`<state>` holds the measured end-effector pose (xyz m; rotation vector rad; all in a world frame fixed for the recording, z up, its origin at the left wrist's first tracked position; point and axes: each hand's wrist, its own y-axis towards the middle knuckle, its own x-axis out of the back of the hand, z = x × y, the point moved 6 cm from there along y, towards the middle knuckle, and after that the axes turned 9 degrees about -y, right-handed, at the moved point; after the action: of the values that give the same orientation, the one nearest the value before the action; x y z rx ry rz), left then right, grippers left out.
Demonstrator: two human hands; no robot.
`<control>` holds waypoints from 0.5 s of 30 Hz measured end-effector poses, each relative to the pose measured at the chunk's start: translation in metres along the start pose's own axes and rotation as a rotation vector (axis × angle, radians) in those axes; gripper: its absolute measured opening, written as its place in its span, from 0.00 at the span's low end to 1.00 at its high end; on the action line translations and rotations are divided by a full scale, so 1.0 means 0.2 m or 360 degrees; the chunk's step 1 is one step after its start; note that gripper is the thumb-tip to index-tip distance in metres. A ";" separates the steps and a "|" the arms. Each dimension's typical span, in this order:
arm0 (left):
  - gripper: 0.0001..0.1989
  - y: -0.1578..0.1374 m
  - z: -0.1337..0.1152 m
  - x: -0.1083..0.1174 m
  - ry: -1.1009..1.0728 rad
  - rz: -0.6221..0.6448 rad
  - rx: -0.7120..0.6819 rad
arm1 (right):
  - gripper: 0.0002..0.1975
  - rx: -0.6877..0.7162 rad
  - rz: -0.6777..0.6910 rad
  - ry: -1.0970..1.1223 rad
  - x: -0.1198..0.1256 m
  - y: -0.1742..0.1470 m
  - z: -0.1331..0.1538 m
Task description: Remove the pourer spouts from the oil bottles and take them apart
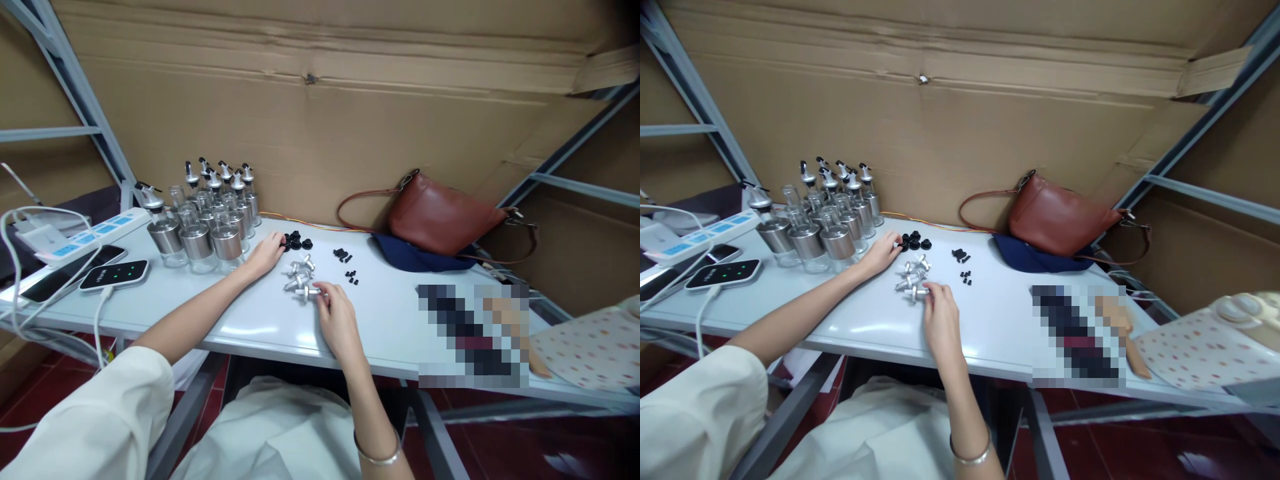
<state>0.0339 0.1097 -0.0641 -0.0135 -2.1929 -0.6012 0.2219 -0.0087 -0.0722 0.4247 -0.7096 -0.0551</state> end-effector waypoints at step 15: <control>0.23 -0.14 -0.30 -0.09 -0.0430 0.0452 -0.0398 | 0.13 0.0120 0.0064 0.0012 0.00 -0.03 0.05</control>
<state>0.0841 0.0631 -0.0559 -0.5570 -2.2999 -0.7397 0.2154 -0.0171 -0.0682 0.4822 -0.7143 0.0113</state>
